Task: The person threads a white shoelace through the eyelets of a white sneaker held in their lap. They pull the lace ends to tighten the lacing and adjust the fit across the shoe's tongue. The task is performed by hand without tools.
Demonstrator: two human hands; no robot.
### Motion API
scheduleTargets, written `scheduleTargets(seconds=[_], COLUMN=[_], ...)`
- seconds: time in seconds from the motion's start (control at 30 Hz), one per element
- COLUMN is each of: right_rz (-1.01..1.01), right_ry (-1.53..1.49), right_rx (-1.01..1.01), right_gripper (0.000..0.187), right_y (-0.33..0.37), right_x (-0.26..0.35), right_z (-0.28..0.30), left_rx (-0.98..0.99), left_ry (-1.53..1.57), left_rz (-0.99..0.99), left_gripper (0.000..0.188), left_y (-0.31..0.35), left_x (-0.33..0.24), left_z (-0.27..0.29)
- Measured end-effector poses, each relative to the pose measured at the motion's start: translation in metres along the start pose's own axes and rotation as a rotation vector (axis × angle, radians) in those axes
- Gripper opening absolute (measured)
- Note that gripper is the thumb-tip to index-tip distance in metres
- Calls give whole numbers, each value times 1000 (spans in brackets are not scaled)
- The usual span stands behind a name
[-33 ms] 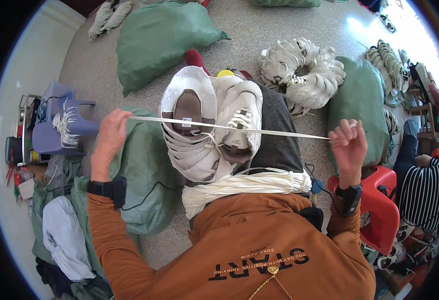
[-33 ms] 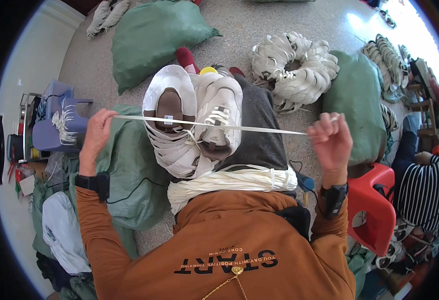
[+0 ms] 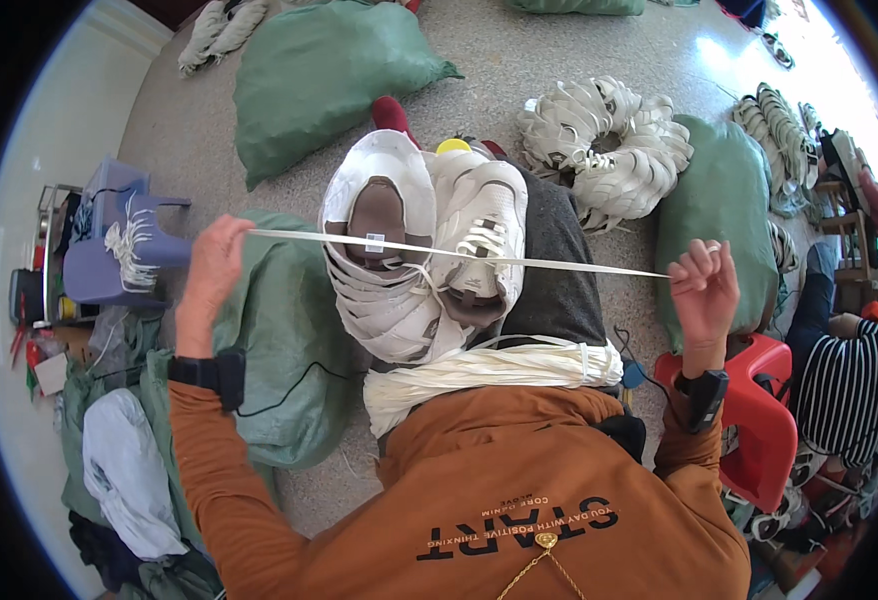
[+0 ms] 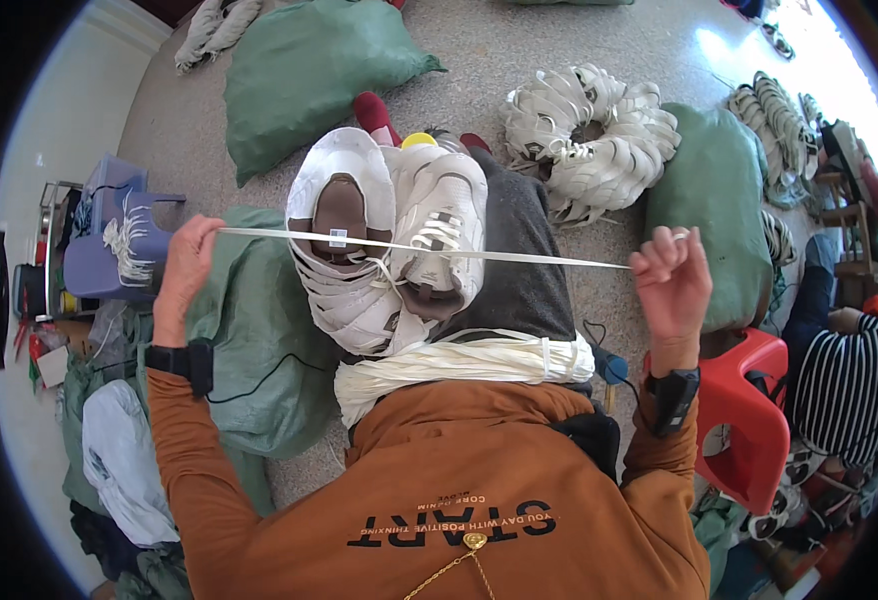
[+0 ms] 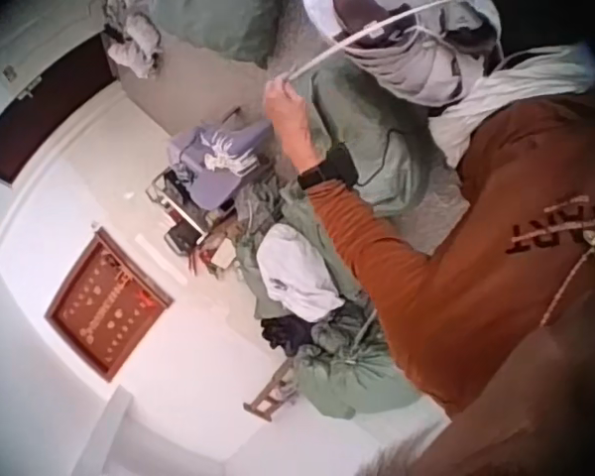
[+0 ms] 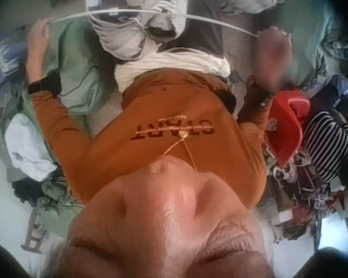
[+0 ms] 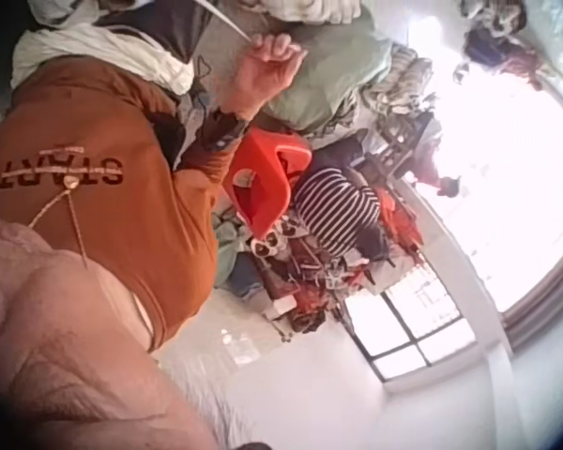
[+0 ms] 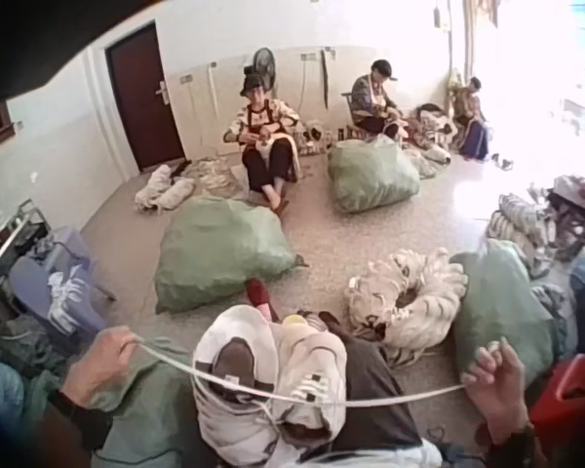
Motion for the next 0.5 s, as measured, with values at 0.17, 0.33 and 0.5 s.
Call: scheduleTargets(seconds=[0.17, 0.33, 0.5], right_rz=[50, 2, -131], right_ry=[143, 357, 718], right_rx=[-356, -495, -540], right_gripper=[33, 31, 22], right_y=[17, 22, 18], right_x=[23, 12, 1], right_z=[55, 70, 58], left_rx=[-59, -145, -150], left_ry=[-205, -474, -321], left_rz=[93, 63, 77], left_gripper=[12, 6, 5], left_y=[11, 1, 15], left_x=[30, -31, -35], left_z=[11, -9, -24])
Point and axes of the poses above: each hand's wrist, its own y-axis away from the middle knuckle, its own z-axis out of the back of the hand, x = y × z, the point moved 4 cm from there along -y, towards the middle knuckle, and after that the axes turned 6 degrees about -z, right-handed, at the moved point
